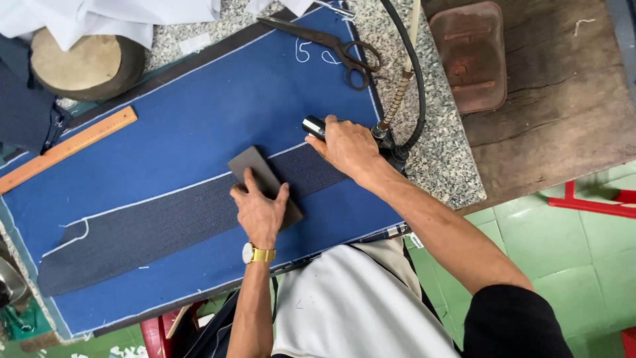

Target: The person irons a long strip of dark blue fabric on a blue work table using a steam iron and a pressing block. They repeatedly press and smooth the fabric, then flip it over to iron the other side. Finally, they pick up a pair of scissors and cut a piece of the fabric.

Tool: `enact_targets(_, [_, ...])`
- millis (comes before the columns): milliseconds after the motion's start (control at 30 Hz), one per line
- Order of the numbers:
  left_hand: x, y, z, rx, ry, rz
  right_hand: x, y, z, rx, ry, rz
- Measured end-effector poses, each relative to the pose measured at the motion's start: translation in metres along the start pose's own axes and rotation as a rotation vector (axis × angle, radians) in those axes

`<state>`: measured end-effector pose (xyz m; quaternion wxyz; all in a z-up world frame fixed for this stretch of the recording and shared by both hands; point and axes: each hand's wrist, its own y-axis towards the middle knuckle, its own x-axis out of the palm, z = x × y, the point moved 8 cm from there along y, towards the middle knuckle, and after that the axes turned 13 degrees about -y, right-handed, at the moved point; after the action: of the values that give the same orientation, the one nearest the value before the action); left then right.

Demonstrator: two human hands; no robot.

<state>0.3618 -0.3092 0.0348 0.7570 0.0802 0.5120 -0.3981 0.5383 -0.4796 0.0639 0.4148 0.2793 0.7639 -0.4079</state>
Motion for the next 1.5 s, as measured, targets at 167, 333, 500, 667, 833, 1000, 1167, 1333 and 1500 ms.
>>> enact_targets(167, [0.017, -0.003, 0.021, 0.072, -0.013, -0.032, -0.005, -0.005, 0.012, 0.054, 0.010, -0.012])
enact_targets(333, [0.024, -0.003, 0.026, 0.115, 0.004, -0.040, -0.006, -0.005, 0.026, 0.095, 0.043, -0.047])
enact_targets(500, [0.025, -0.004, 0.024, 0.087, 0.043, -0.049, -0.009, -0.008, 0.033, 0.116, 0.024, -0.034])
enact_targets(667, [0.023, -0.002, 0.026, 0.075, 0.042, -0.063, -0.009, -0.007, 0.033, 0.125, 0.026, -0.064])
enact_targets(833, [0.022, -0.004, 0.027, 0.067, 0.050, -0.060, -0.008, -0.005, 0.034, 0.138, 0.028, -0.080])
enact_targets(1000, [0.021, -0.005, 0.029, 0.083, 0.044, -0.071, -0.010, -0.008, 0.035, 0.143, 0.035, -0.063])
enact_targets(1167, [0.025, -0.001, 0.024, 0.085, 0.050, -0.082, -0.010, -0.006, 0.035, 0.143, 0.022, -0.063])
enact_targets(1333, [0.032, 0.003, 0.017, 0.081, 0.064, -0.088, -0.007, -0.005, 0.038, 0.150, 0.029, -0.082])
enact_targets(1500, [0.038, 0.005, 0.011, 0.097, 0.056, -0.082, -0.003, -0.004, 0.039, 0.132, 0.030, -0.089])
